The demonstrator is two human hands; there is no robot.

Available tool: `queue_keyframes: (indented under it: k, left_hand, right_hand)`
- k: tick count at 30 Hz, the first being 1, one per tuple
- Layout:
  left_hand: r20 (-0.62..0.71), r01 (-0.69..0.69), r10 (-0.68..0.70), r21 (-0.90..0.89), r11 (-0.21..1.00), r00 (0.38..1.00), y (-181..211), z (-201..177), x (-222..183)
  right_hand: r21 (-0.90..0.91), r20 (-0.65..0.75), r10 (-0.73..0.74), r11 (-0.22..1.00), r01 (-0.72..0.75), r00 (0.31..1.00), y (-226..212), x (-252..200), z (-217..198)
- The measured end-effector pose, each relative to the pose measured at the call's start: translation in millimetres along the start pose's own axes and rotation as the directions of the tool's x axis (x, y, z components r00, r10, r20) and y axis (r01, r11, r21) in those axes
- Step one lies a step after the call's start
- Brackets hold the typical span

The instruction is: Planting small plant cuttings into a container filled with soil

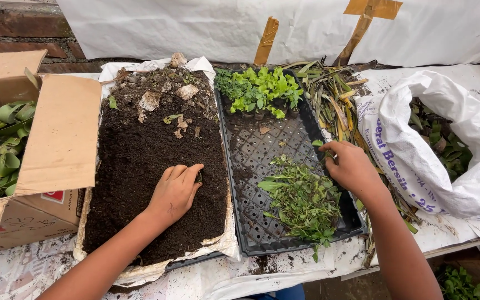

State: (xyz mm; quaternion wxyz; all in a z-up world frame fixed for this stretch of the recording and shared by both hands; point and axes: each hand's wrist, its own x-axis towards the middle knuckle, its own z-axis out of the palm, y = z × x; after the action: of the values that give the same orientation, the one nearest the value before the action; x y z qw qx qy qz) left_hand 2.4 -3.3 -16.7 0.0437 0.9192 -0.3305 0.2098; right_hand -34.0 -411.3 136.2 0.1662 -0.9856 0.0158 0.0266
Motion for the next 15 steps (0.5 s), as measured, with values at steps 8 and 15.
queue_keyframes:
  k: [8,15]
  left_hand:
    - [-0.025,-0.037,0.038,0.033,0.999,0.999,1,-14,-2]
    - [-0.002,-0.031,0.032,0.041,0.999,1.0,0,-8,-2]
  right_hand:
    - [-0.016,-0.098,-0.111,0.994,0.11,0.989,25,19,59]
    - [-0.291,0.178,-0.278,0.902,0.32,0.944,35,42,136]
